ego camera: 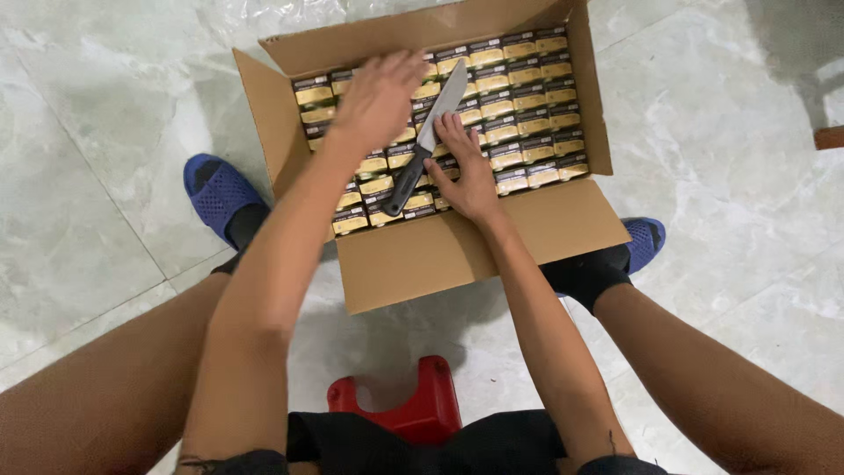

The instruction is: The person sits on a red stool and uses a knife to cut open plastic-wrapped bundles of small yellow boxes inside a cardboard carton. They repeatedly pick up bundles, slice the plastic, and place the opened items back into the box.

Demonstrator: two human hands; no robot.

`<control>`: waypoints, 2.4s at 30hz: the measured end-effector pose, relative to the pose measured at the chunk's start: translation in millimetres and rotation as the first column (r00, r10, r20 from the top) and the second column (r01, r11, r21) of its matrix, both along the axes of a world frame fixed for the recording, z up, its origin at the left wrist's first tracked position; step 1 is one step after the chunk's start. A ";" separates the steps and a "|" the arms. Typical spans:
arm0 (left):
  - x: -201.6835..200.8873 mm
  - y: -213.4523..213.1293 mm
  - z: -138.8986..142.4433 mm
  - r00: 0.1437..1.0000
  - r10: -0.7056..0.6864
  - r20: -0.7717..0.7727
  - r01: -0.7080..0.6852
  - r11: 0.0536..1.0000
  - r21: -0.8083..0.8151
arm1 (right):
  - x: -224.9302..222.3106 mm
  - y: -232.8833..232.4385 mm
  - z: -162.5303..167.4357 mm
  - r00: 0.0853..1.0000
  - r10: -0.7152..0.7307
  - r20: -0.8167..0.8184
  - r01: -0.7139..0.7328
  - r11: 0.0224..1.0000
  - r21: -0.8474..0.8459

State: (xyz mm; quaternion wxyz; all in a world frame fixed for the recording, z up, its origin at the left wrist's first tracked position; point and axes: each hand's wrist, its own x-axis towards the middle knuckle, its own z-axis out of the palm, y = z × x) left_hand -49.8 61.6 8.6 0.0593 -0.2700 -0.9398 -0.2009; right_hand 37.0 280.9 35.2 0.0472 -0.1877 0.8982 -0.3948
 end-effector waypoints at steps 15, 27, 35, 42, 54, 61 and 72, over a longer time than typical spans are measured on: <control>92.2 43.4 8.5 0.976 0.162 0.148 -0.189 0.963 0.191 | 40.5 117.7 -3.7 0.983 -0.179 -0.048 0.182 0.885 0.428; 139.9 111.0 31.5 0.998 0.037 0.055 -0.053 0.941 0.333 | 64.8 129.2 -37.3 0.931 -0.346 -0.115 0.361 0.835 0.416; 144.7 125.9 1.9 0.987 0.163 0.010 -0.161 0.963 0.216 | 91.1 130.5 -46.5 0.946 -0.319 -0.067 0.322 0.883 0.343; 118.6 135.6 3.2 0.958 0.229 0.175 -0.245 0.967 0.074 | 83.4 126.1 -23.7 0.954 -0.299 -0.003 0.275 0.877 0.394; 84.2 188.8 8.4 0.898 0.313 0.309 -0.248 0.941 -0.232 | 59.0 160.1 9.9 0.819 -0.266 0.509 0.151 0.955 0.255; 95.5 172.2 10.6 0.970 0.174 0.167 -0.171 0.985 -0.031 | 67.2 161.0 24.5 0.684 -0.307 0.662 0.340 0.937 0.084; 112.9 155.3 47.8 0.996 0.079 0.032 -0.083 0.984 0.156 | 81.5 162.4 -0.1 0.834 -0.187 0.519 0.333 0.921 -0.202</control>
